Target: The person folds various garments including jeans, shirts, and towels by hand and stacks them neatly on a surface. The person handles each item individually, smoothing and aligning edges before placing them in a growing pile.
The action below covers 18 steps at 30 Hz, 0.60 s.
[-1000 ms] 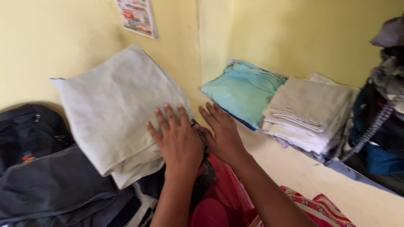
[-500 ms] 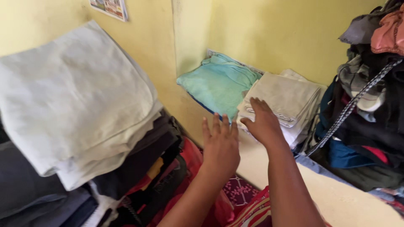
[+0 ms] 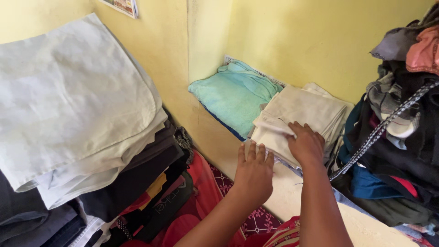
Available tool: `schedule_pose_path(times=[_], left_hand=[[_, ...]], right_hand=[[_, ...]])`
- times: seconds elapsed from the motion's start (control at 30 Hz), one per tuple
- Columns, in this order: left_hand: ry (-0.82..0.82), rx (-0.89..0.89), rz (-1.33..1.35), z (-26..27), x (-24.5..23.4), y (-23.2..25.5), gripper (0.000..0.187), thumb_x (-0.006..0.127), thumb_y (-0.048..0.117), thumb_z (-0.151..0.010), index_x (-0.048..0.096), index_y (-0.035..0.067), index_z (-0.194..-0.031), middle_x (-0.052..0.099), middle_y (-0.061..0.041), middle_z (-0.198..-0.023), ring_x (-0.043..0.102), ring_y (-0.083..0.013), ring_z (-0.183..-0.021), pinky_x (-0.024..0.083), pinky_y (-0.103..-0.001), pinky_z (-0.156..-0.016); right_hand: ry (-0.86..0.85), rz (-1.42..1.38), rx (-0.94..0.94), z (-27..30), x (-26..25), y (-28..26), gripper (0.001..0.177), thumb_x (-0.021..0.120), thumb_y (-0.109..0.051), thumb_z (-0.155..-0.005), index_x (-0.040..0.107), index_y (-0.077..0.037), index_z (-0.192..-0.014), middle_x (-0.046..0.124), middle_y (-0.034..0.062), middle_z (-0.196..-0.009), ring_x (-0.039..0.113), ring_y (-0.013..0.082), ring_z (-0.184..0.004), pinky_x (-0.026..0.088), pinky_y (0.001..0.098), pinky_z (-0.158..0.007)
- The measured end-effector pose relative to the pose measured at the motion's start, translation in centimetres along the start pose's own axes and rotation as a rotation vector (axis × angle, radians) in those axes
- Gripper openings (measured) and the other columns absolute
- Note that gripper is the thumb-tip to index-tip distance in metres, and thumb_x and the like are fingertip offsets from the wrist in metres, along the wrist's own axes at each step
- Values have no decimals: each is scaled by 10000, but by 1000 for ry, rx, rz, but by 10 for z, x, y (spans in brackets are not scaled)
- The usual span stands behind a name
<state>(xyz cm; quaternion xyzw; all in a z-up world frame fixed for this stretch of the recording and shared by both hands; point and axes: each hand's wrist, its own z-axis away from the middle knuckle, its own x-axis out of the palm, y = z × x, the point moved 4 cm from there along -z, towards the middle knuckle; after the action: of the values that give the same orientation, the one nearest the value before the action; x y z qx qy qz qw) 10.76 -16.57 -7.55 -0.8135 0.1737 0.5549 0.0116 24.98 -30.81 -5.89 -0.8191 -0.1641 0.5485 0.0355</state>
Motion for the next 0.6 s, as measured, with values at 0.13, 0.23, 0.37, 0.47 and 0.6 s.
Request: schedule_pose_path(times=[0.13, 0.23, 0.37, 0.47, 0.6], left_hand=[[9, -63, 263, -1, 20, -2, 634, 578, 338, -958, 478, -22, -1470, 465, -252, -1513, 389, -439, -1443, 225, -636, -1178], [-81, -284, 823, -13, 46, -15, 806, 495, 572, -1031, 367, -31, -1551, 535, -314, -1442, 528, -441, -1366, 427, -530, -1170], [-135, -627, 1960, -35, 71, -33, 947, 283, 774, -906, 403, 51, -1506, 569, -249, -1447, 552, -418, -1344, 451, -537, -1064], [-126, -802, 2302, -29, 72, -55, 1100, 148, 898, -836, 364, 66, -1523, 558, -259, -1412, 550, -429, -1311, 461, -574, -1026], [-69, -692, 2510, -21, 73, -86, 962, 304, 809, -826, 535, 69, -1396, 650, -219, -1288, 635, -393, -1159, 495, -566, -952]], right_hand=[[-103, -134, 250, 2, -14, 4, 420, 611, -444, -990, 704, -221, -1333, 701, 188, -1255, 639, 390, -1188, 489, 477, -1020], [-155, -155, 159, 7, -32, -5, 427, 645, -441, -965, 735, -190, -1298, 743, 205, -1150, 695, 377, -1079, 522, 454, -940], [-463, -404, 133, 19, -38, -20, 481, 704, -397, -894, 734, -121, -1286, 803, 180, -1017, 761, 281, -905, 558, 381, -818], [-669, -526, 0, 29, -37, -36, 459, 723, -344, -873, 761, -54, -1226, 825, 146, -945, 710, 184, -823, 551, 329, -753], [-857, -652, -132, 41, -43, -52, 382, 768, -229, -850, 811, -20, -1168, 832, 118, -932, 675, 120, -798, 532, 294, -737]])
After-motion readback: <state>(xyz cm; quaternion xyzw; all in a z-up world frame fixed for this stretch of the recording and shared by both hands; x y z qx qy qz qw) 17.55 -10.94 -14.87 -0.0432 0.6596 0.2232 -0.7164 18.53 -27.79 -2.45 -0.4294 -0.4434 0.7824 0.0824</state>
